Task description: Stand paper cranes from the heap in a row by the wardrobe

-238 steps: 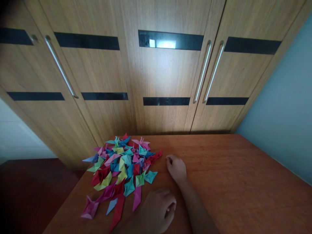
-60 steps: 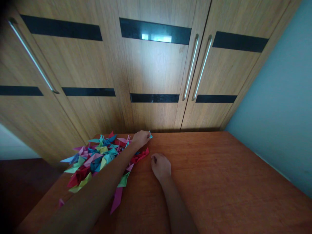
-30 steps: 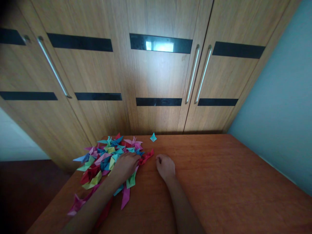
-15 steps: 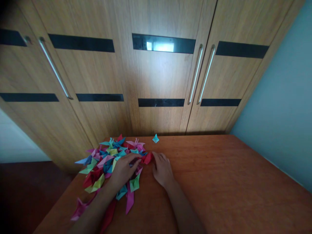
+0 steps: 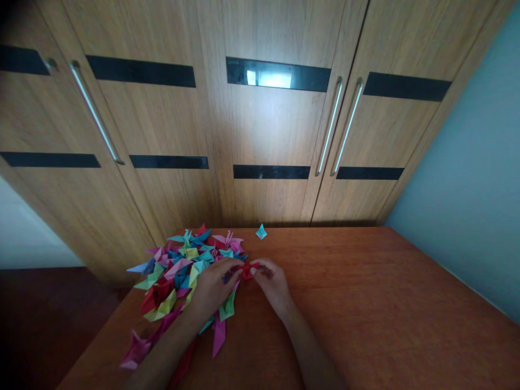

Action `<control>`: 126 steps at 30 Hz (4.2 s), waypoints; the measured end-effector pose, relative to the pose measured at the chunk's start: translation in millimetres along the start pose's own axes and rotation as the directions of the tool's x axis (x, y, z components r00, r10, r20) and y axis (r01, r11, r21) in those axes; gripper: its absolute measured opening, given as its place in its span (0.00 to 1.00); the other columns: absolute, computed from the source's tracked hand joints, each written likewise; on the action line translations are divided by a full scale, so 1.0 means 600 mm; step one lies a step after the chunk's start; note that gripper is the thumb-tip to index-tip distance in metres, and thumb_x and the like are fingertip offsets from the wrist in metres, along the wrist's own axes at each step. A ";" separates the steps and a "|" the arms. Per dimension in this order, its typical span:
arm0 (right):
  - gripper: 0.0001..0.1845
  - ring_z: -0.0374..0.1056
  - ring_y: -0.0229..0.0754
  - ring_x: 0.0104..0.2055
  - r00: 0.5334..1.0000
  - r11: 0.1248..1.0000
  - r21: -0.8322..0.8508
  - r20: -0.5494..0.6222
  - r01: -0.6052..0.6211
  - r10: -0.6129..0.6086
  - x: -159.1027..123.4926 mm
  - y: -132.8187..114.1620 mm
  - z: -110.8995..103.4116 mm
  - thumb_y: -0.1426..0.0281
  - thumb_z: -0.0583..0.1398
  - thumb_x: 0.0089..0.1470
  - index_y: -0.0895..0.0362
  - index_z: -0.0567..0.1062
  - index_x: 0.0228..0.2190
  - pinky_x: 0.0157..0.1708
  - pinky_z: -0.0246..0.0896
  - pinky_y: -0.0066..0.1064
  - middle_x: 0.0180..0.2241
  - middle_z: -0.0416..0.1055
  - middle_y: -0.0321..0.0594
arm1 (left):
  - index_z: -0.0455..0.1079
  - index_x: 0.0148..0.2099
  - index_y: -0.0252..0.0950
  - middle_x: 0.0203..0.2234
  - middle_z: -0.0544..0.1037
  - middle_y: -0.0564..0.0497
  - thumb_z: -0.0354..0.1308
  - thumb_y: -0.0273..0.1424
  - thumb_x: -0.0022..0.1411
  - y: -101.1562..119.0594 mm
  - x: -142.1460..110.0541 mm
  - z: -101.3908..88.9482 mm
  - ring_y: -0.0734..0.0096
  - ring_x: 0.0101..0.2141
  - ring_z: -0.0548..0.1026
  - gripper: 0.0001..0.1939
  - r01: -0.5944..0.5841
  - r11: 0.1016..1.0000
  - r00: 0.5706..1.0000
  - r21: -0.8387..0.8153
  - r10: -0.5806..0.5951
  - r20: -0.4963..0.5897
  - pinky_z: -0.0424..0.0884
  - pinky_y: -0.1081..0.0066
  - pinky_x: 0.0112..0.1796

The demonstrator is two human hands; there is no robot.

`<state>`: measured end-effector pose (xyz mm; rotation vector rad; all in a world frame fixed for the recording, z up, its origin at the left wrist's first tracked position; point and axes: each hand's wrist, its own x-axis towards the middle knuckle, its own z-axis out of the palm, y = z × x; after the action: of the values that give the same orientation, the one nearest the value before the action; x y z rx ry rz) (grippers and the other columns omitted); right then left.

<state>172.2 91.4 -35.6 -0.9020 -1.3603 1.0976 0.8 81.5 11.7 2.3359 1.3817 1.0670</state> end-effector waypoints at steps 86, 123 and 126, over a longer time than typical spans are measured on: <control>0.13 0.68 0.40 0.31 0.974 0.833 -0.554 -0.194 -0.008 -0.120 0.021 0.037 -0.037 0.68 0.50 0.54 0.55 0.75 0.31 0.33 0.60 0.28 0.27 0.73 0.37 | 0.75 0.41 0.38 0.37 0.78 0.41 0.50 0.32 0.62 -0.009 0.259 0.180 0.61 0.41 0.76 0.12 0.061 0.875 0.922 0.480 -0.233 0.308 0.70 0.67 0.41; 0.13 0.69 0.40 0.31 0.976 0.831 -0.556 -0.188 -0.011 -0.113 0.021 0.036 -0.035 0.68 0.51 0.55 0.55 0.75 0.31 0.34 0.62 0.28 0.28 0.74 0.37 | 0.74 0.41 0.41 0.40 0.77 0.44 0.53 0.30 0.58 -0.056 0.253 0.133 0.63 0.43 0.75 0.11 0.092 0.856 0.910 0.508 -0.279 0.305 0.69 0.69 0.43; 0.14 0.69 0.40 0.31 0.975 0.832 -0.555 -0.187 -0.007 -0.117 0.020 0.034 -0.035 0.67 0.50 0.55 0.54 0.75 0.30 0.33 0.62 0.28 0.28 0.74 0.38 | 0.75 0.41 0.40 0.40 0.78 0.44 0.52 0.31 0.59 -0.053 0.253 0.134 0.64 0.43 0.75 0.11 0.098 0.854 0.910 0.511 -0.285 0.302 0.68 0.69 0.44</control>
<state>190.3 110.9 -52.8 -1.3491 -1.5362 0.5309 79.2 237.5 9.7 2.4645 1.8341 0.2018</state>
